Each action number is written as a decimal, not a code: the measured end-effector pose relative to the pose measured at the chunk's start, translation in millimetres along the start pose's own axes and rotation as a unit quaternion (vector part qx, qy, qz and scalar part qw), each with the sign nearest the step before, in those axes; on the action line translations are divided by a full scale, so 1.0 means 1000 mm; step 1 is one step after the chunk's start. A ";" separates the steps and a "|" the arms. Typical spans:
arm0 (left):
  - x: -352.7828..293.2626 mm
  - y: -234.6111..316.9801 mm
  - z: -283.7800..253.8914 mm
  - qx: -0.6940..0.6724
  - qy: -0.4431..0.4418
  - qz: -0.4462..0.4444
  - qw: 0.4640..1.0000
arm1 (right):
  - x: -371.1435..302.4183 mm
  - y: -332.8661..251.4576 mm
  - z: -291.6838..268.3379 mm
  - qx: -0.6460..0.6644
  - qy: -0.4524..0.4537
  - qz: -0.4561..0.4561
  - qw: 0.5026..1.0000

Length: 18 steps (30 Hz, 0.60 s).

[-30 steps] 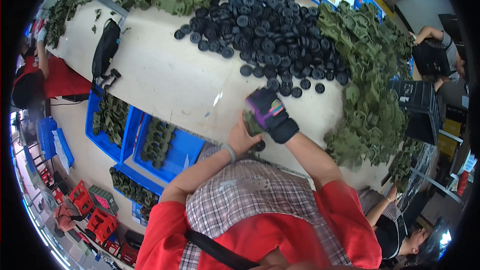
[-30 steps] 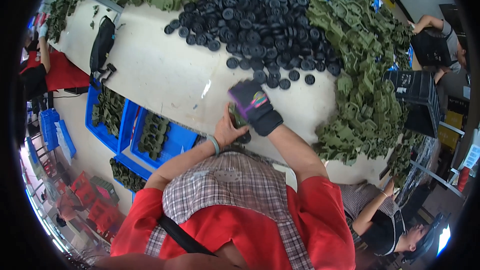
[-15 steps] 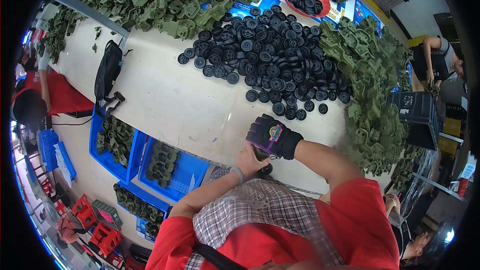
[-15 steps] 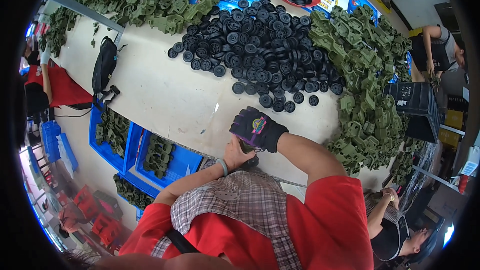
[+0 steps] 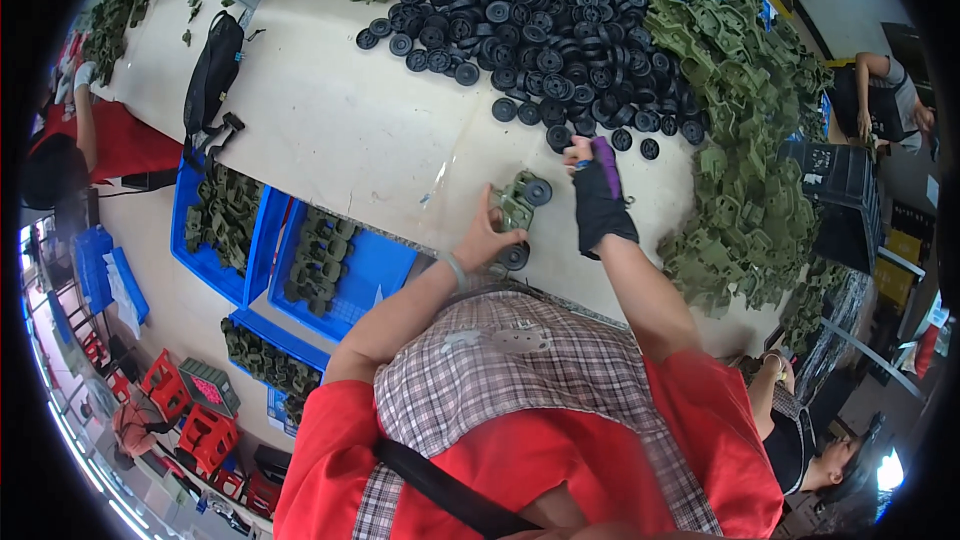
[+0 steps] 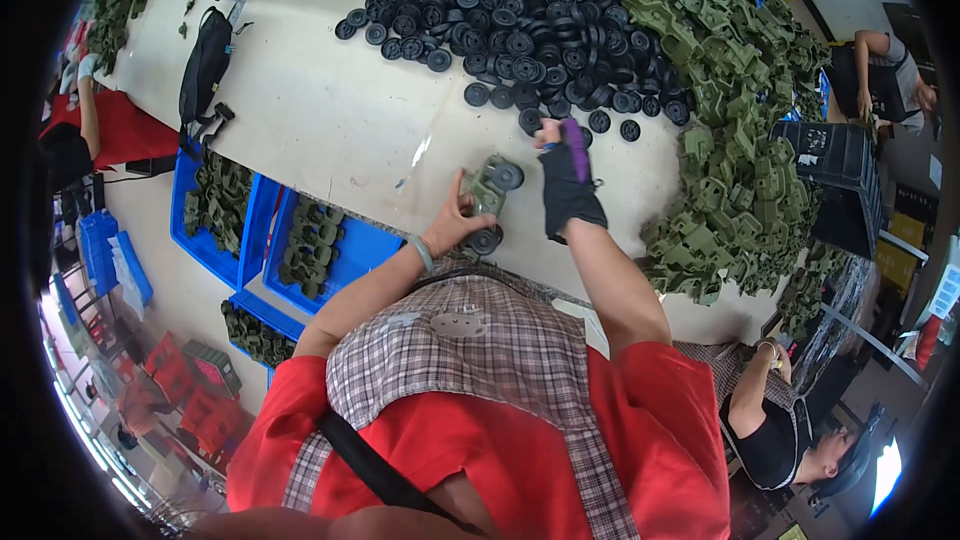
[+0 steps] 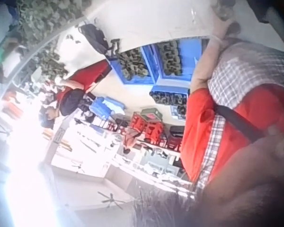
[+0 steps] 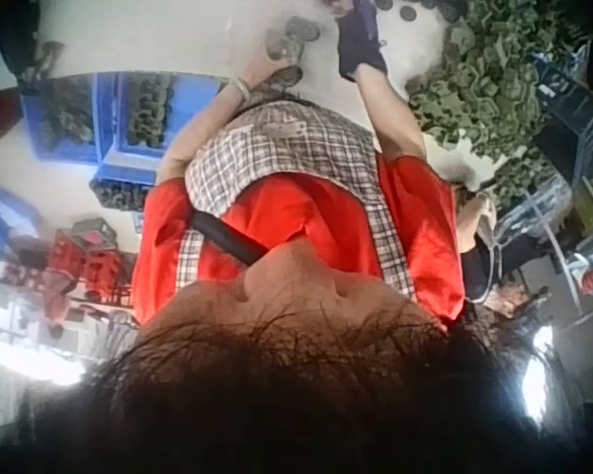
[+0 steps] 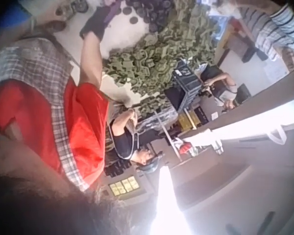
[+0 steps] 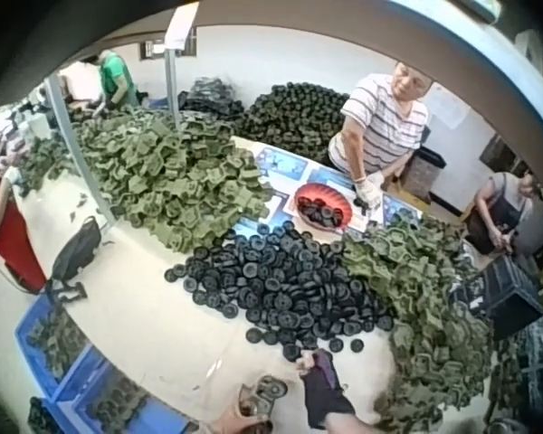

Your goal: The person assembles toy vehicles by attaching wheels onto toy vehicle bodies by hand and placing the assembled toys into a plastic bin.

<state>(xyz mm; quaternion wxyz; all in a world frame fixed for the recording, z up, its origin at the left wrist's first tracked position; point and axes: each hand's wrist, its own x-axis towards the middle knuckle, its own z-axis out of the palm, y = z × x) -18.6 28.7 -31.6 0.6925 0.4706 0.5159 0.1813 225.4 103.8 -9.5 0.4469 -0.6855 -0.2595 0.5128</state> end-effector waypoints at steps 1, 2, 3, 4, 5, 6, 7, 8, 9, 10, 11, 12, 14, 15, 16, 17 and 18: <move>-0.001 -0.001 -0.011 -0.169 -0.042 -0.025 0.984 | -0.005 0.001 -0.010 0.001 -0.002 -0.001 1.000; -0.004 0.007 -0.020 -0.333 -0.083 -0.049 0.938 | -0.012 0.005 -0.022 -0.004 0.004 0.004 1.000; -0.009 0.016 -0.031 -0.363 -0.112 -0.050 0.924 | -0.020 0.010 -0.033 -0.009 0.010 0.010 1.000; -0.012 0.016 -0.042 -0.363 -0.106 -0.049 0.924 | -0.030 0.015 -0.040 -0.015 0.012 0.015 1.000; -0.015 0.014 -0.055 -0.413 -0.151 -0.051 0.897 | -0.039 0.019 -0.042 -0.022 0.009 0.021 1.000; -0.022 0.011 -0.065 -0.460 -0.193 -0.052 0.865 | -0.048 0.024 -0.041 -0.023 -0.004 0.022 0.999; -0.032 0.009 -0.071 -0.452 -0.177 -0.040 0.874 | -0.060 0.026 -0.040 -0.028 -0.012 0.026 0.999; -0.038 0.004 -0.076 -0.457 -0.156 -0.032 0.875 | -0.067 0.029 -0.035 -0.032 -0.026 0.029 0.999; -0.043 -0.002 -0.078 -0.494 -0.144 -0.031 0.857 | -0.068 0.038 -0.036 -0.033 -0.042 0.031 0.998; -0.047 -0.006 -0.083 -0.532 -0.131 -0.028 0.836 | -0.065 0.047 -0.038 -0.034 -0.060 0.033 0.997; -0.056 -0.011 -0.089 -0.530 -0.103 -0.018 0.841 | -0.066 0.049 -0.036 -0.058 -0.070 0.035 0.995; -0.065 -0.003 -0.093 -0.497 -0.036 -0.038 0.866 | -0.070 0.051 -0.036 -0.083 -0.072 0.036 0.993; -0.100 -0.003 -0.112 -0.489 0.006 0.016 0.872 | -0.084 0.036 -0.028 -0.182 -0.115 -0.014 0.976; -0.116 -0.009 -0.122 -0.497 0.028 0.022 0.867 | -0.085 0.036 -0.027 -0.222 -0.136 -0.034 0.965; -0.135 -0.019 -0.136 -0.496 0.052 0.062 0.864 | -0.085 0.037 -0.026 -0.260 -0.151 -0.056 0.952; -0.158 -0.029 -0.149 -0.494 0.076 0.102 0.860 | -0.083 0.038 -0.024 -0.291 -0.158 -0.065 0.941; -0.182 -0.038 -0.160 -0.512 0.118 0.099 0.845 | -0.081 0.038 -0.022 -0.296 -0.175 -0.067 0.936</move>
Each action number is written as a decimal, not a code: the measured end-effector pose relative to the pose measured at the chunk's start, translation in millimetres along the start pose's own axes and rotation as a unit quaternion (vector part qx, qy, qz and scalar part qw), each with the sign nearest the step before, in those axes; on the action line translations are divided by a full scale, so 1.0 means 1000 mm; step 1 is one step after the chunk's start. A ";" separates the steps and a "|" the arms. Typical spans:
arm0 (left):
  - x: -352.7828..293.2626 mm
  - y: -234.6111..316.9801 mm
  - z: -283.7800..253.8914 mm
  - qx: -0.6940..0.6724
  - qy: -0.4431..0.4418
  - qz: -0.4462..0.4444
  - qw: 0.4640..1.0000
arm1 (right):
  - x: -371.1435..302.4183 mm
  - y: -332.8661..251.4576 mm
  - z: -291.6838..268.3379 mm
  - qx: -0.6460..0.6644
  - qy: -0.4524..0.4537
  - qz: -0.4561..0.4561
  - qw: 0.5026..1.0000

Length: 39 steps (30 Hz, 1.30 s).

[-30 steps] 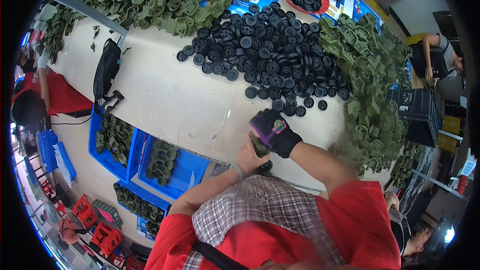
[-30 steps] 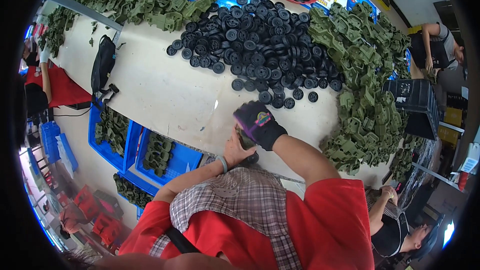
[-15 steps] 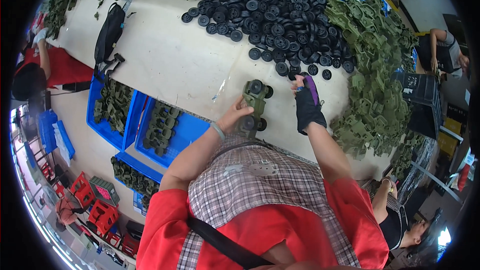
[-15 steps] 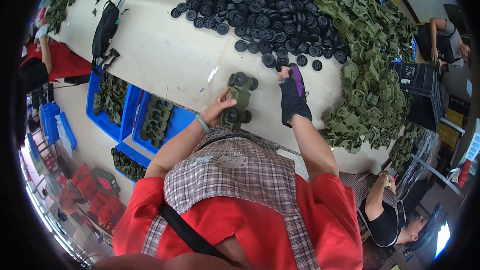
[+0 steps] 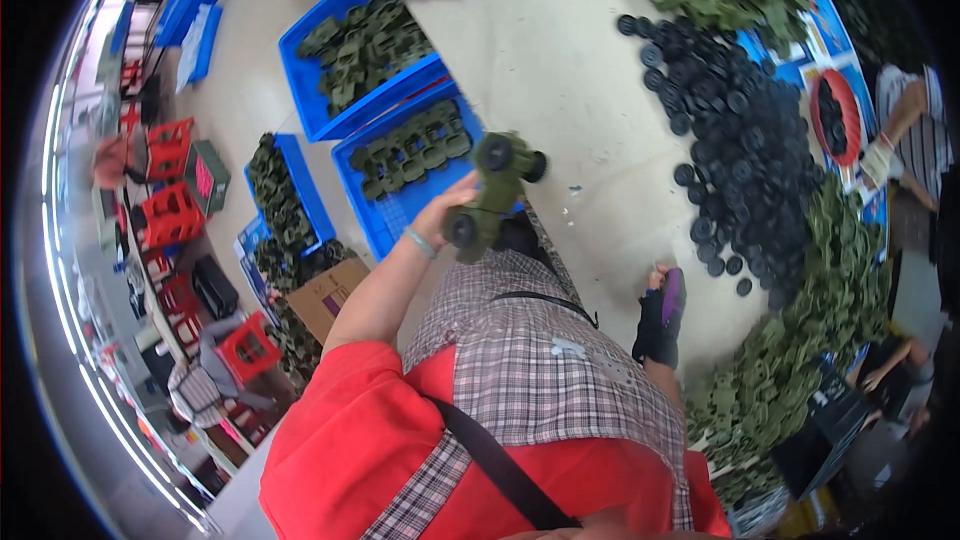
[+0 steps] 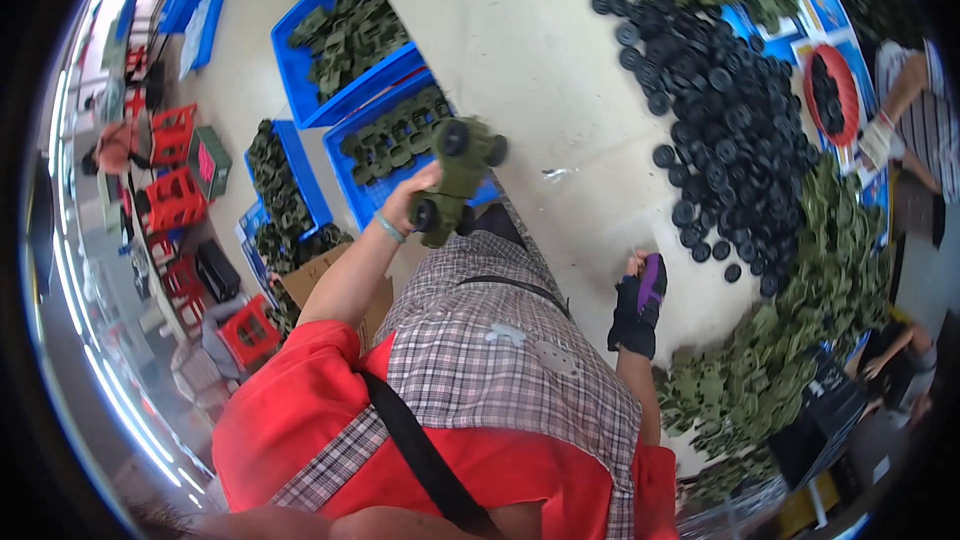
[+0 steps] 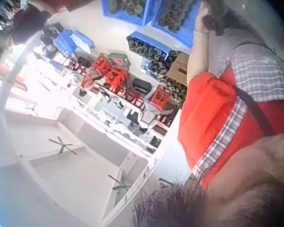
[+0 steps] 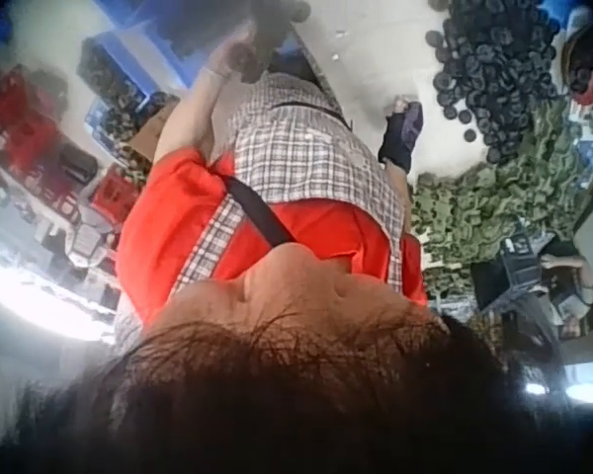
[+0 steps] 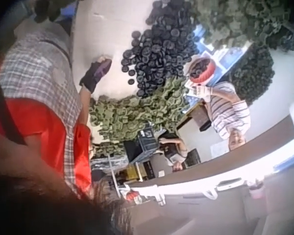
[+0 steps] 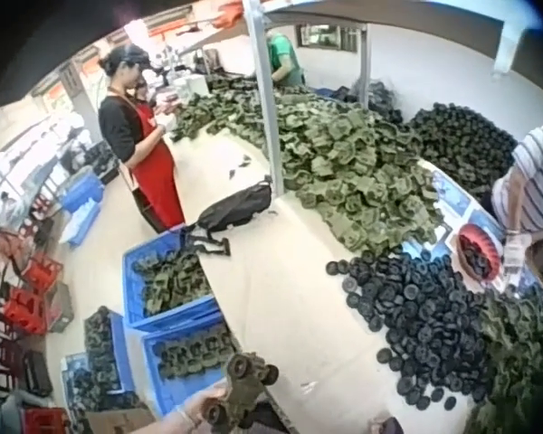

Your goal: The person assembles toy vehicles by attaching wheels onto toy vehicle bodies by hand and placing the assembled toys into a plastic bin.

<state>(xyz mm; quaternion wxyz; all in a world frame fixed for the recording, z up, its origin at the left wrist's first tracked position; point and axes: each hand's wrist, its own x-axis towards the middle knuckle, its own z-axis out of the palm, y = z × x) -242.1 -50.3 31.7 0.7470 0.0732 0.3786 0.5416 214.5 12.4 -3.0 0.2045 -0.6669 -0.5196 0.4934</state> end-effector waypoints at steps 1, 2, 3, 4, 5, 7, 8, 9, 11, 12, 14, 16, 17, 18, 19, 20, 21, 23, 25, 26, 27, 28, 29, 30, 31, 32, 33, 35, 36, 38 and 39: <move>-0.018 0.007 -0.021 -0.020 0.025 0.020 0.999 | 0.002 -0.003 0.000 -0.002 -0.009 0.013 1.000; -0.033 0.008 -0.043 -0.041 0.048 0.039 0.997 | 0.004 -0.007 0.001 -0.005 -0.017 0.026 1.000; -0.045 0.004 -0.068 -0.051 0.058 0.049 0.996 | 0.003 -0.017 0.004 0.039 -0.027 0.053 0.997; -0.052 -0.004 -0.094 -0.101 0.113 0.050 0.987 | 0.000 -0.021 0.005 0.028 -0.038 0.048 0.998; -0.054 -0.018 -0.117 -0.152 0.169 0.052 0.973 | -0.001 -0.022 0.006 0.017 -0.025 0.045 0.999; -0.041 -0.048 -0.162 -0.157 0.206 0.056 0.964 | 0.007 -0.023 0.011 -0.003 -0.021 0.038 0.999; -0.035 -0.063 -0.184 -0.156 0.238 0.054 0.957 | 0.016 -0.028 0.015 -0.011 -0.034 0.033 0.999; -0.024 -0.080 -0.202 -0.174 0.263 0.052 0.948 | 0.027 -0.032 0.023 -0.020 -0.051 0.028 0.998; 0.020 -0.108 -0.230 -0.208 0.283 0.020 0.936 | 0.040 -0.033 0.031 -0.034 -0.069 0.027 0.997; 0.052 -0.119 -0.236 -0.209 0.350 -0.017 0.913 | 0.046 -0.032 0.035 -0.041 -0.072 0.028 0.996; 0.114 -0.146 -0.258 -0.137 0.424 0.007 0.895 | 0.060 -0.029 0.044 -0.048 -0.084 0.031 0.995; 0.157 -0.167 -0.297 0.092 0.495 0.011 0.864 | 0.077 -0.027 0.058 -0.046 -0.112 0.031 0.992; 0.180 -0.170 -0.303 0.208 0.534 -0.003 0.820 | 0.084 -0.022 0.062 -0.047 -0.116 0.033 0.992; 0.201 -0.165 -0.290 0.203 0.528 -0.007 0.824 | 0.088 -0.015 0.061 -0.050 -0.108 0.038 0.992; 0.225 -0.144 -0.266 0.254 0.539 -0.040 0.802 | 0.091 -0.009 0.057 -0.053 -0.090 0.041 0.994; 0.241 -0.122 -0.248 0.306 0.551 -0.069 0.773 | 0.094 -0.004 0.055 -0.051 -0.078 0.043 0.995; 0.250 -0.109 -0.242 0.305 0.551 -0.069 0.774 | 0.098 0.000 0.056 -0.048 -0.076 0.045 0.995; 0.267 -0.093 -0.240 0.355 0.588 -0.092 0.721 | 0.105 0.007 0.056 -0.042 -0.070 0.049 0.995; 0.274 -0.083 -0.244 0.409 0.599 -0.092 0.682 | 0.110 0.013 0.054 -0.035 -0.065 0.054 0.996; 0.278 -0.081 -0.250 0.463 0.607 -0.090 0.640 | 0.111 0.016 0.052 -0.031 -0.061 0.057 0.996; 0.281 -0.079 -0.260 0.468 0.609 -0.100 0.633 | 0.112 0.019 0.051 -0.027 -0.058 0.060 0.996; 0.283 -0.077 -0.270 0.468 0.609 -0.100 0.632 | 0.113 0.021 0.050 -0.022 -0.055 0.062 0.996; 0.284 -0.078 -0.280 0.494 0.626 -0.099 0.596 | 0.116 0.023 0.049 -0.017 -0.054 0.063 0.996; 0.284 -0.079 -0.290 0.518 0.642 -0.099 0.557 | 0.118 0.025 0.047 -0.011 -0.054 0.065 0.996; 0.282 -0.076 -0.291 0.510 0.648 -0.084 0.560 | 0.116 0.027 0.044 -0.006 -0.048 0.068 0.997; 0.283 -0.076 -0.289 0.512 0.645 -0.085 0.561 | 0.113 0.029 0.042 -0.001 -0.042 0.072 0.997; 0.283 -0.075 -0.285 0.520 0.647 -0.070 0.553 | 0.110 0.031 0.039 0.005 -0.037 0.076 0.996; 0.275 -0.076 -0.273 0.530 0.648 -0.052 0.544 | 0.104 0.033 0.036 0.020 -0.028 0.081 0.996; 0.268 -0.086 -0.266 0.615 0.580 0.006 0.535 | 0.102 0.034 0.036 0.028 -0.023 0.082 0.996; 0.252 -0.108 -0.254 0.780 0.411 0.106 0.461 | 0.101 0.035 0.035 0.045 -0.015 0.084 0.995; 0.248 -0.113 -0.249 0.779 0.278 0.055 0.560 | 0.100 0.036 0.035 0.052 -0.010 0.085 0.995</move>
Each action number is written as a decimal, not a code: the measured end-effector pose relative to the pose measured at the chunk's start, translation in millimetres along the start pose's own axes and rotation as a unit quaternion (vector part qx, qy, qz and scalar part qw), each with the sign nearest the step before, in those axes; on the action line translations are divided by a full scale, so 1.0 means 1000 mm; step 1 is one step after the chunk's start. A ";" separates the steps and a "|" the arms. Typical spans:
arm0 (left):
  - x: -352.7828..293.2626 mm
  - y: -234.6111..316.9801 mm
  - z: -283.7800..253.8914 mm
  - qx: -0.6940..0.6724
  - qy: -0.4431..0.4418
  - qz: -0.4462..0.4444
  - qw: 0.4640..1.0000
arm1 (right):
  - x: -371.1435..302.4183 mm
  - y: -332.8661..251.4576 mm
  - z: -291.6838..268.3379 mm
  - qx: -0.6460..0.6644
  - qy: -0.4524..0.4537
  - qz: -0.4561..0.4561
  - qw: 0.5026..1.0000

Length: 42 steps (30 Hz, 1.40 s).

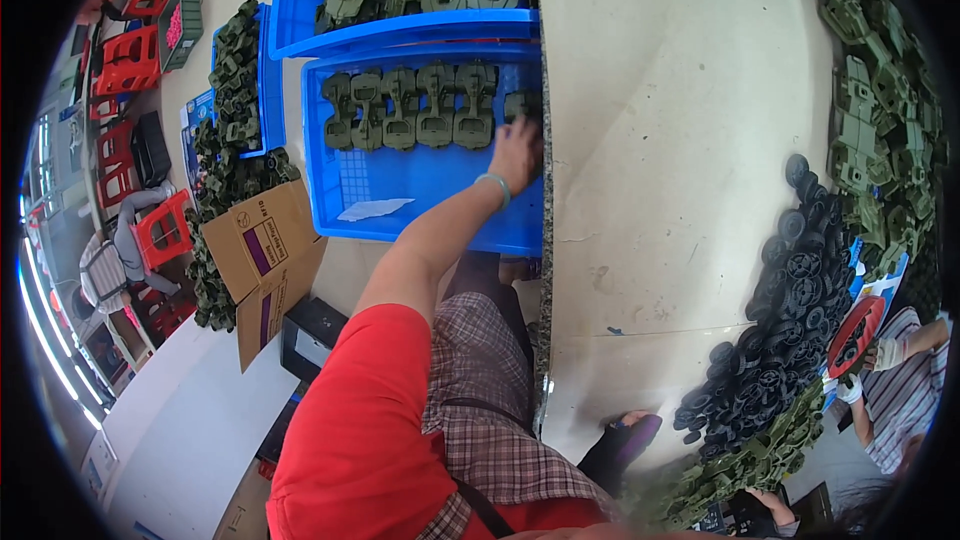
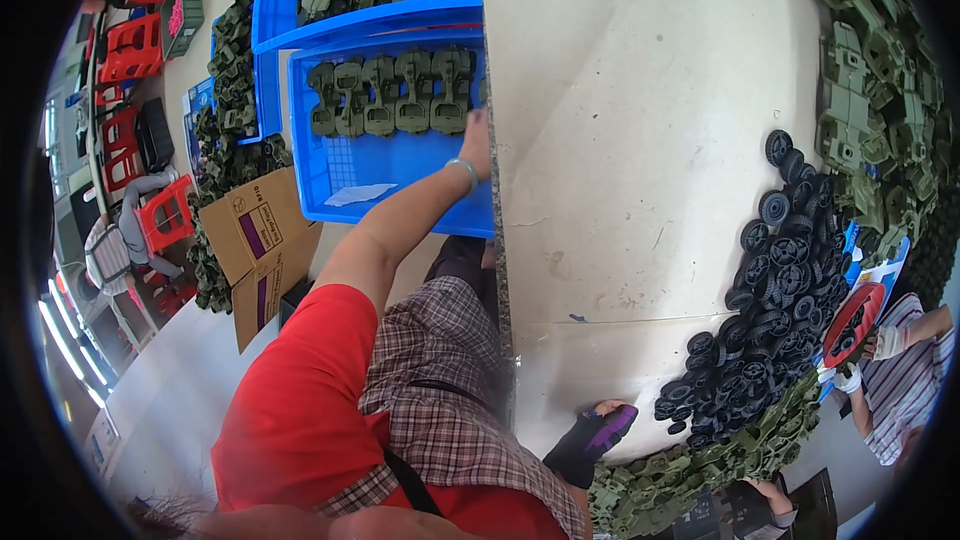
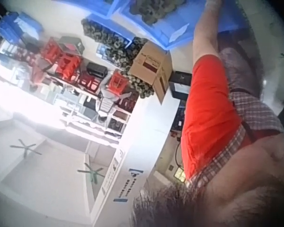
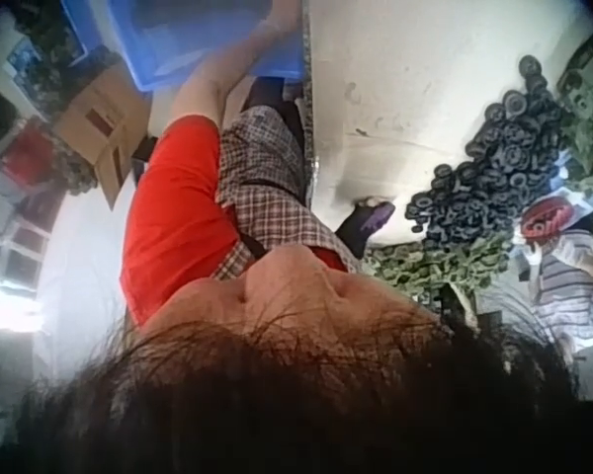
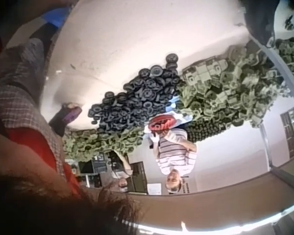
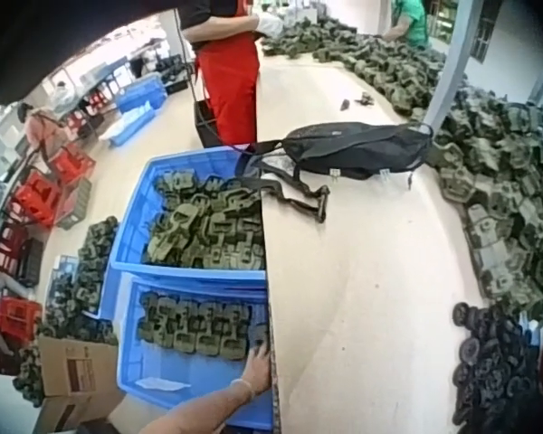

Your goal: The person assembles toy vehicles by attaching wheels onto toy vehicle bodies by hand and placing the assembled toys into a plastic bin.

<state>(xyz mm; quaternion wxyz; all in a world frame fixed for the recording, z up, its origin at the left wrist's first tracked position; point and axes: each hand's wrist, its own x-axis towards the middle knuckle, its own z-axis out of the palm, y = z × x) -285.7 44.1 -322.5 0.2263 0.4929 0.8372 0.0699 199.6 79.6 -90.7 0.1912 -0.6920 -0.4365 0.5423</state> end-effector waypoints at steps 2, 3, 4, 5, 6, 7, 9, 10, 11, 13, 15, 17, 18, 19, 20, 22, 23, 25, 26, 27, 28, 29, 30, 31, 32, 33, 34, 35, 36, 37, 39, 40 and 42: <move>-0.019 -0.003 0.038 0.075 -0.044 0.117 0.989 | 0.001 0.000 -0.001 0.015 -0.004 0.002 1.000; -0.024 -0.004 0.054 0.143 -0.091 0.236 0.957 | 0.001 0.001 -0.002 0.022 -0.004 0.004 1.000; -0.025 -0.001 0.056 0.144 -0.091 0.237 0.956 | -0.001 0.003 -0.002 0.029 -0.002 0.006 1.000; -0.026 0.003 0.059 0.173 -0.124 0.228 0.950 | -0.004 0.006 -0.002 0.035 0.001 0.008 0.999; -0.026 0.005 0.062 0.202 -0.157 0.219 0.942 | -0.007 0.008 -0.002 0.042 0.004 0.010 0.999; -0.023 0.006 0.063 0.202 -0.157 0.222 0.941 | -0.010 0.009 -0.003 0.048 0.009 0.013 0.999; -0.009 0.005 0.064 0.360 -0.161 0.212 0.894 | -0.020 0.013 -0.006 0.059 0.023 0.018 0.998; -0.002 -0.007 0.070 0.330 -0.149 0.194 0.912 | -0.024 0.013 -0.008 0.065 0.024 0.022 0.997; 0.001 -0.025 0.078 0.332 -0.151 0.191 0.911 | -0.028 0.014 -0.008 0.071 0.023 0.025 0.997; 0.009 -0.059 0.084 0.341 -0.072 0.200 0.916 | -0.035 0.014 -0.005 0.088 0.023 0.030 0.995; 0.030 -0.063 0.075 0.364 -0.212 0.173 0.890 | -0.049 0.014 -0.005 0.109 0.041 0.028 0.993; 0.043 -0.047 0.089 0.371 -0.339 0.186 0.844 | -0.081 0.014 -0.011 0.124 0.106 0.019 0.986; 0.035 -0.047 0.089 0.280 -0.288 0.176 0.899 | -0.096 -0.012 0.003 0.057 0.105 0.036 0.992; 0.022 -0.051 0.078 0.180 -0.240 0.166 0.939 | -0.097 -0.042 0.022 -0.005 0.105 0.056 0.993; 0.002 -0.059 0.063 0.071 -0.200 0.154 0.965 | -0.097 -0.039 0.023 0.006 0.076 0.021 0.997; -0.011 -0.044 0.045 -0.165 -0.156 0.163 0.960 | -0.106 -0.024 0.004 -0.003 0.100 0.000 0.995; -0.033 -0.058 0.039 -0.265 -0.143 0.124 0.946 | -0.101 -0.031 0.005 -0.110 0.119 -0.019 0.987; -0.070 -0.105 0.035 -0.175 -0.051 0.128 0.975 | -0.092 -0.040 -0.004 -0.246 0.072 -0.195 0.947; -0.079 -0.071 0.017 -0.251 0.021 0.060 0.966 | -0.096 -0.042 -0.007 -0.221 0.081 -0.186 0.954; -0.106 -0.089 0.007 -0.118 0.039 0.009 0.992 | -0.101 -0.041 -0.011 -0.180 0.081 -0.184 0.963; -0.118 -0.085 0.003 -0.174 0.003 -0.046 0.984 | -0.108 -0.039 -0.018 -0.174 0.123 -0.170 0.962; -0.141 -0.100 0.000 -0.262 -0.013 -0.108 0.959 | -0.113 -0.037 -0.023 -0.181 0.130 -0.176 0.959; -0.153 -0.087 -0.008 -0.317 -0.078 -0.217 0.920 | -0.121 -0.036 -0.032 -0.195 0.147 -0.177 0.953; -0.194 -0.153 -0.011 -0.334 -0.021 -0.221 0.916 | -0.122 -0.051 -0.033 -0.167 0.150 -0.175 0.959; -0.208 -0.138 -0.009 -0.357 -0.079 -0.330 0.870 | -0.130 -0.058 -0.046 -0.224 0.154 -0.235 0.933; -0.222 -0.149 -0.020 -0.364 -0.145 -0.343 0.854 | -0.140 -0.069 -0.060 -0.269 0.141 -0.297 0.905; -0.233 -0.148 -0.025 -0.358 -0.199 -0.316 0.856 | -0.151 -0.073 -0.078 -0.290 0.111 -0.276 0.910; -0.241 -0.145 -0.029 -0.351 -0.248 -0.291 0.855 | -0.160 -0.074 -0.094 -0.284 0.132 -0.267 0.911; -0.244 -0.145 -0.034 -0.342 -0.253 -0.277 0.862 | -0.169 -0.076 -0.109 -0.337 0.172 -0.282 0.882; -0.245 -0.145 -0.043 -0.336 -0.303 -0.189 0.872 | -0.176 -0.079 -0.124 -0.387 0.207 -0.297 0.848; -0.241 -0.128 -0.071 -0.324 -0.350 -0.091 0.874 | -0.189 -0.064 -0.161 -0.419 0.256 -0.266 0.830; -0.232 -0.098 -0.087 -0.257 -0.394 -0.027 0.882 | -0.198 -0.053 -0.181 -0.471 0.269 -0.216 0.812; -0.211 -0.033 -0.131 0.036 -0.377 0.108 0.919 | -0.216 -0.049 -0.227 -0.503 0.303 -0.104 0.802</move>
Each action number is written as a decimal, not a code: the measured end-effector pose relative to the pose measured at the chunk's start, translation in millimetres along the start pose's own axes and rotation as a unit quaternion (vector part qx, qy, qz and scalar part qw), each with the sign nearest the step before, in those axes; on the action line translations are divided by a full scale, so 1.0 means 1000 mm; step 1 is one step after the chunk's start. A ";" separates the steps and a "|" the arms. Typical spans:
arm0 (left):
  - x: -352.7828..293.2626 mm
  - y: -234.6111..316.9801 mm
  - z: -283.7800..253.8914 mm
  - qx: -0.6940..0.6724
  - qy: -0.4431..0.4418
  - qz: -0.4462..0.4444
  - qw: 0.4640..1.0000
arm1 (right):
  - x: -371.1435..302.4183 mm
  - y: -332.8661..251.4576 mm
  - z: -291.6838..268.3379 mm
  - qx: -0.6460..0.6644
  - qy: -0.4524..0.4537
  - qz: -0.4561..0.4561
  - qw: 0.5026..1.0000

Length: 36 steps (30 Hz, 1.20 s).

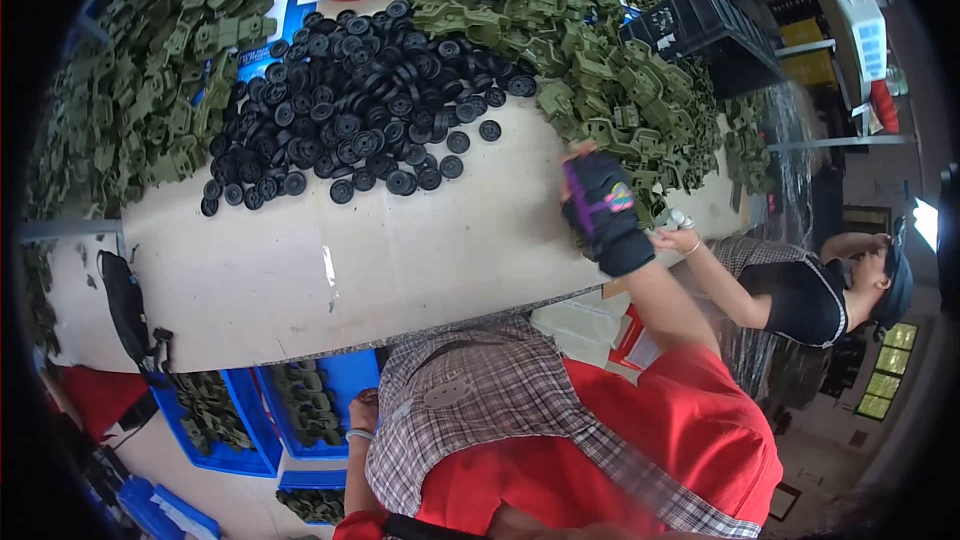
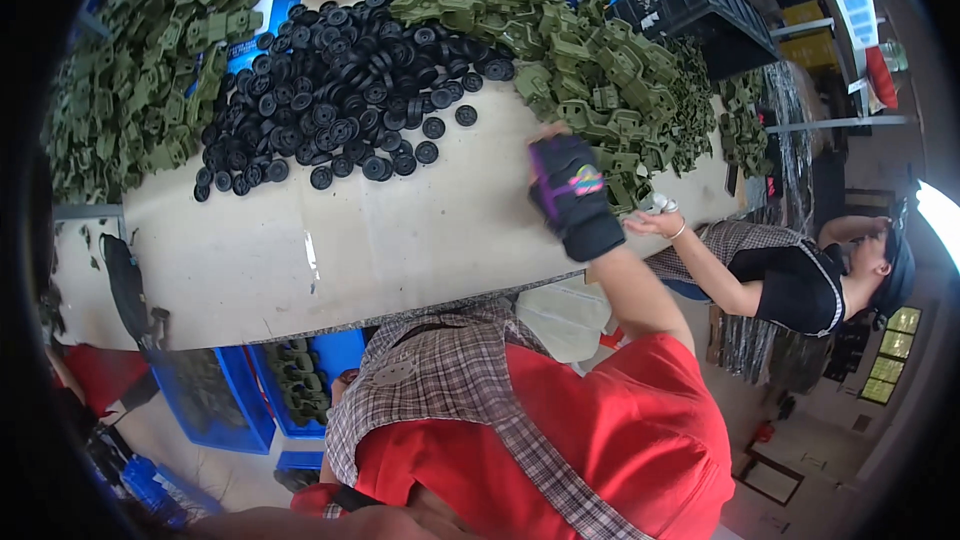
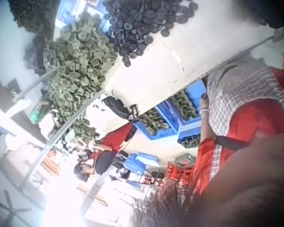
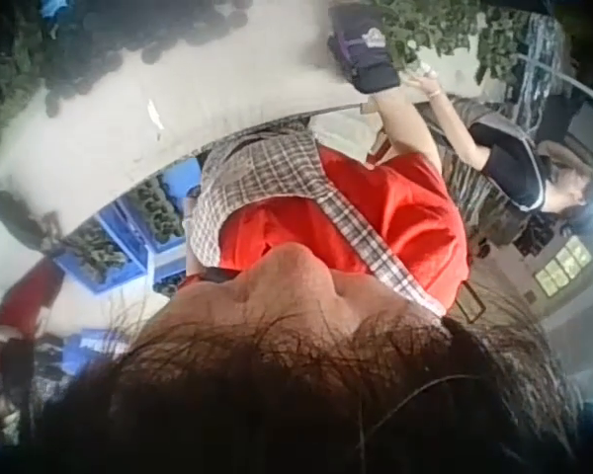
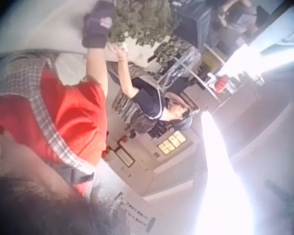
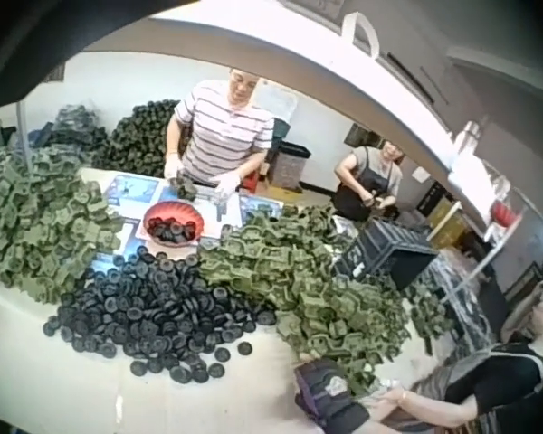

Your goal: The person assembles toy vehicles by attaching wheels onto toy vehicle bodies by hand and placing the assembled toys into a plastic bin.

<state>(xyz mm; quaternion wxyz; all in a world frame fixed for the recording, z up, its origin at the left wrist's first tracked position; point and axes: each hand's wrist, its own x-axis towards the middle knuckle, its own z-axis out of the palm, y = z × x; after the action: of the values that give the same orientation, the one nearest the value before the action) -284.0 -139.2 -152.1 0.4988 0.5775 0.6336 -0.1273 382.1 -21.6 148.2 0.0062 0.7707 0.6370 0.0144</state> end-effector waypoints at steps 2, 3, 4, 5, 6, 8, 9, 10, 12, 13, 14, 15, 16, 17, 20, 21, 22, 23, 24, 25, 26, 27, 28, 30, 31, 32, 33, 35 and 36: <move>-0.001 0.045 -0.044 0.037 -0.023 0.049 0.998 | -0.001 0.064 0.014 -0.095 0.057 -0.007 0.994; -0.008 0.064 -0.064 0.063 -0.049 0.089 0.993 | 0.004 0.081 0.012 -0.123 0.019 0.028 0.992; -0.011 0.082 -0.080 0.104 -0.061 0.116 0.986 | 0.013 0.099 0.011 -0.117 -0.033 0.072 0.990; -0.014 0.093 -0.090 0.107 -0.057 0.112 0.986 | 0.022 0.107 0.012 -0.108 -0.085 0.112 0.984; -0.017 0.105 -0.098 0.135 -0.068 0.145 0.978 | 0.021 0.111 0.013 -0.103 -0.083 0.111 0.985; -0.029 0.150 -0.117 0.184 -0.096 0.150 0.967 | 0.024 0.113 0.011 -0.111 -0.053 0.086 0.989; -0.037 0.168 -0.124 0.187 -0.093 0.147 0.967 | 0.023 0.120 0.019 -0.105 -0.052 0.085 0.989; -0.041 0.184 -0.129 0.210 -0.073 0.199 0.954 | 0.024 0.134 0.031 -0.096 -0.032 0.073 0.992; -0.049 0.208 -0.132 0.237 -0.053 0.248 0.938 | 0.026 0.139 0.037 -0.086 -0.014 0.054 0.995; -0.051 0.223 -0.137 0.238 -0.052 0.246 0.938 | 0.025 0.137 0.030 -0.079 -0.012 0.036 0.996; -0.054 0.238 -0.139 0.226 -0.030 0.272 0.935 | 0.025 0.133 0.020 -0.075 -0.009 0.017 0.997; -0.056 0.252 -0.141 0.215 -0.006 0.297 0.930 | 0.025 0.129 0.009 -0.073 -0.008 0.013 0.997; -0.056 0.265 -0.144 0.203 0.002 0.318 0.926 | 0.022 0.122 -0.002 -0.037 0.023 -0.010 0.999; -0.060 0.288 -0.147 0.192 0.001 0.317 0.929 | 0.026 0.110 -0.013 0.000 0.053 -0.039 0.998; -0.042 0.331 -0.137 0.075 0.030 0.405 0.911 | 0.033 0.034 -0.059 0.052 0.064 -0.114 0.990; -0.040 0.354 -0.136 0.008 0.008 0.386 0.922 | 0.032 0.007 -0.063 0.081 0.075 -0.151 0.982; -0.041 0.374 -0.135 -0.057 -0.012 0.364 0.929 | 0.031 -0.021 -0.052 0.113 0.052 -0.198 0.972; -0.039 0.386 -0.129 -0.060 -0.009 0.359 0.931 | 0.031 -0.051 -0.042 0.139 0.028 -0.243 0.960; -0.037 0.397 -0.125 -0.068 0.015 0.386 0.920 | 0.026 -0.079 -0.021 0.183 0.019 -0.260 0.948; -0.035 0.403 -0.124 -0.074 0.040 0.410 0.908 | 0.020 -0.107 0.004 0.229 0.009 -0.278 0.933; -0.030 0.401 -0.123 -0.075 0.046 0.402 0.911 | 0.018 -0.137 0.019 0.231 -0.020 -0.278 0.932; -0.021 0.398 -0.119 -0.033 0.096 0.408 0.907 | 0.017 -0.161 0.032 0.230 -0.051 -0.274 0.932; -0.014 0.390 -0.114 0.010 0.147 0.410 0.900 | 0.014 -0.181 0.048 0.235 -0.054 -0.279 0.929; 0.002 0.373 -0.107 0.053 0.178 0.383 0.905 | 0.009 -0.205 0.071 0.249 -0.060 -0.320 0.912; 0.009 0.360 -0.100 0.090 0.211 0.352 0.908 | 0.009 -0.206 0.077 0.252 -0.066 -0.326 0.909; 0.018 0.350 -0.098 0.080 0.165 0.369 0.911 | 0.013 -0.202 0.080 0.300 -0.063 -0.344 0.887; 0.023 0.340 -0.091 0.078 0.168 0.362 0.914 | 0.018 -0.196 0.083 0.348 -0.061 -0.361 0.863; 0.032 0.335 -0.083 0.091 0.150 0.383 0.907 | 0.040 -0.159 0.090 0.269 -0.096 -0.322 0.903; 0.030 0.342 -0.084 0.104 0.167 0.382 0.903 | 0.039 -0.147 0.101 0.381 0.033 -0.142 0.913</move>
<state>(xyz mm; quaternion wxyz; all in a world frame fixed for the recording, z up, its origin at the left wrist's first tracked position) -26.0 43.8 6.6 0.3328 0.8367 0.4219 0.1058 248.6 44.9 44.1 -0.3075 0.6149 0.6966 -0.2050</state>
